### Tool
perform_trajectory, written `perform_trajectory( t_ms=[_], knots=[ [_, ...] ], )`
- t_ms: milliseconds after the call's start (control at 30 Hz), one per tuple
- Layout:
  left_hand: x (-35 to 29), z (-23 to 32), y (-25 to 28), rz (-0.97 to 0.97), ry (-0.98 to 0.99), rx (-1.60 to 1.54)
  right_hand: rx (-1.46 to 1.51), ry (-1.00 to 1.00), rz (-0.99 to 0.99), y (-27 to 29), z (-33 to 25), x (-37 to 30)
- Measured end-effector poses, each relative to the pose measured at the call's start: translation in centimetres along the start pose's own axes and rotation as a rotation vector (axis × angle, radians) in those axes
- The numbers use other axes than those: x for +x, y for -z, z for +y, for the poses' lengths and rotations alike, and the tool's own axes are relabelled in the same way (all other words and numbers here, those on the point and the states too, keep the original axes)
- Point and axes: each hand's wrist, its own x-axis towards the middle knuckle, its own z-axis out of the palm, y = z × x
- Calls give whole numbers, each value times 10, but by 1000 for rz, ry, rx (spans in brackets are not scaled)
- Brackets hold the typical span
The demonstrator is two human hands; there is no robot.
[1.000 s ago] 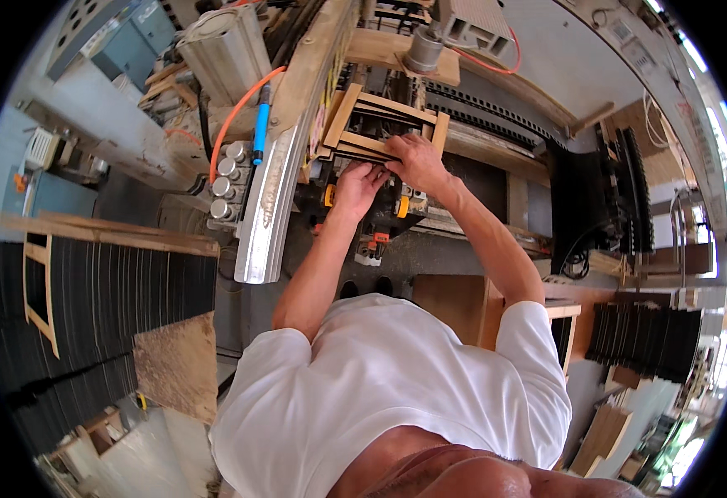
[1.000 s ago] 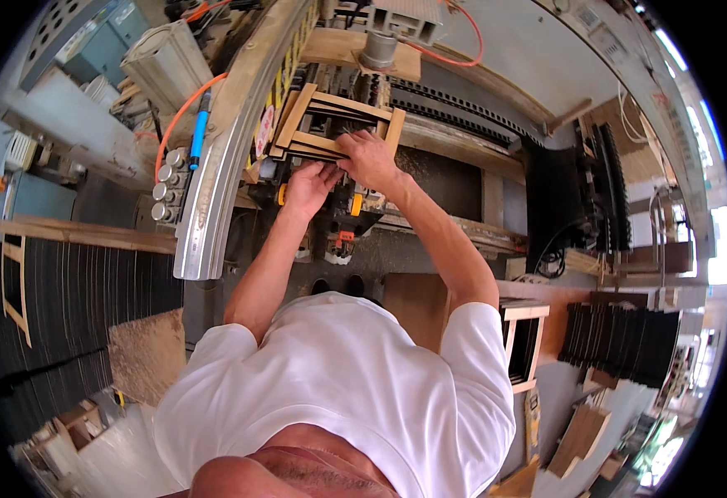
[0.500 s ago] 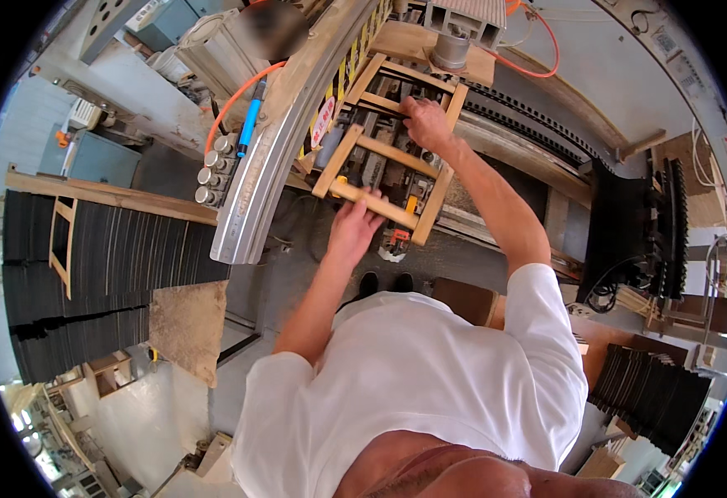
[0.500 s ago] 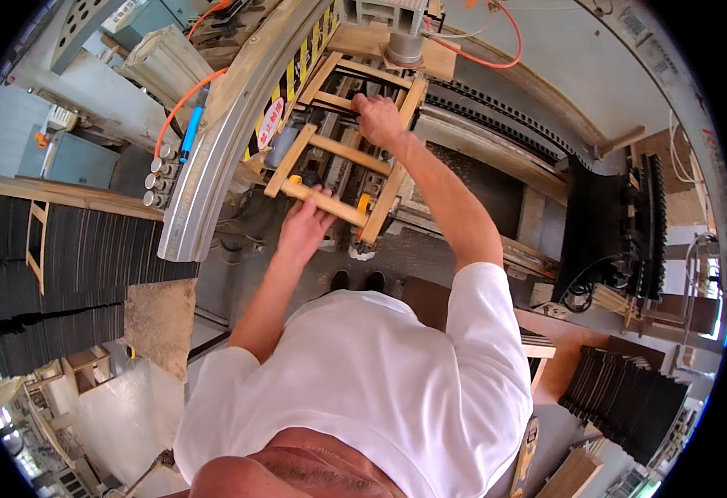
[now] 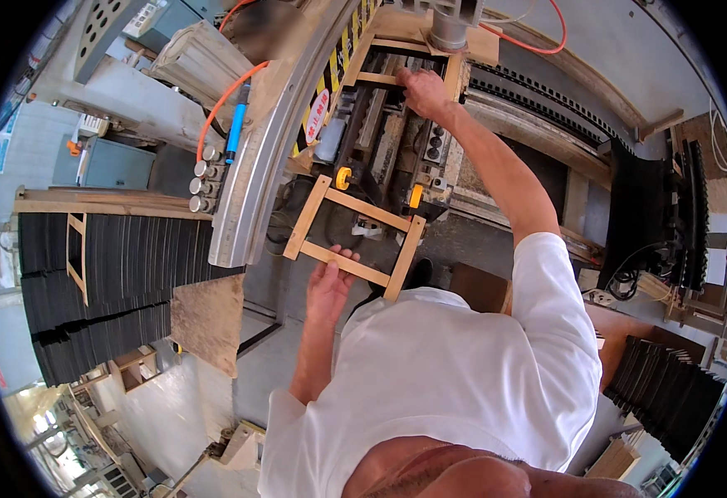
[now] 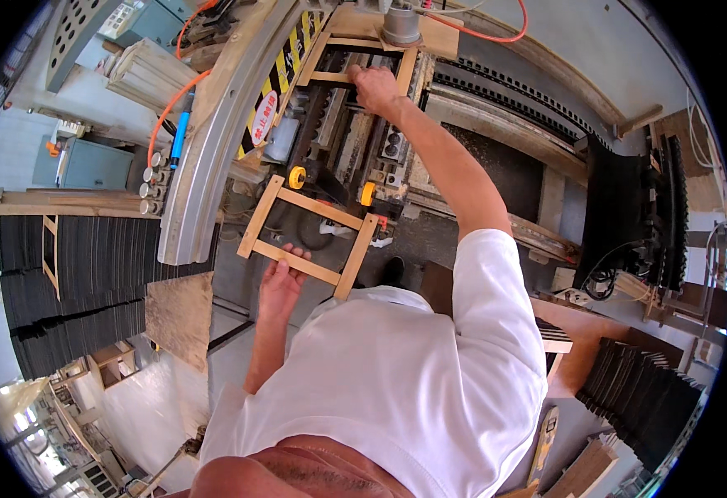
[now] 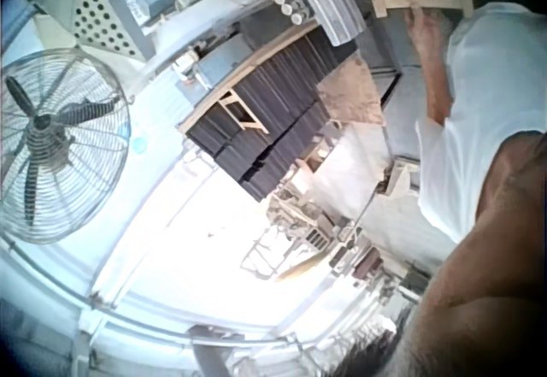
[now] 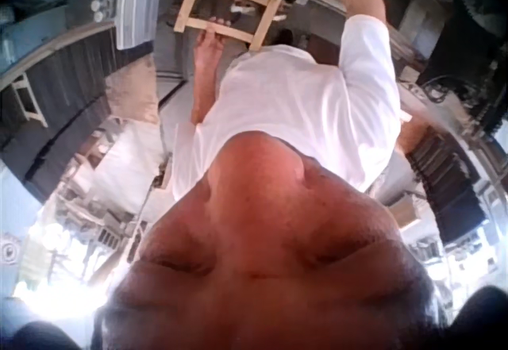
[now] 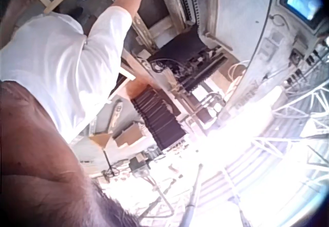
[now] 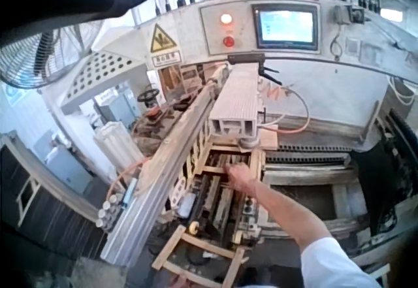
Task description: The person repeatedly picks up small wooden frames and places them into a machine, then removes them and stacks them on a nearby surface. The process is repeated multiple times with identical frames.
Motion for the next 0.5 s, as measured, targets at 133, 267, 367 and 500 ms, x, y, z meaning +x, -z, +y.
perform_trajectory(
  t_ms=[133, 267, 367, 500],
  knots=[
    [1, 5, 24, 34, 11, 1, -100, -30, -54, 3, -7, 5],
    [4, 9, 58, 55, 40, -21, -166, -51, -25, -3, -5, 7],
    [7, 13, 88, 110, 81, -31, -92, -87, -50, 3, -9, 4],
    [13, 14, 120, 206, 136, 16, 87, -198, -106, 8, 0, 10]
  ],
)
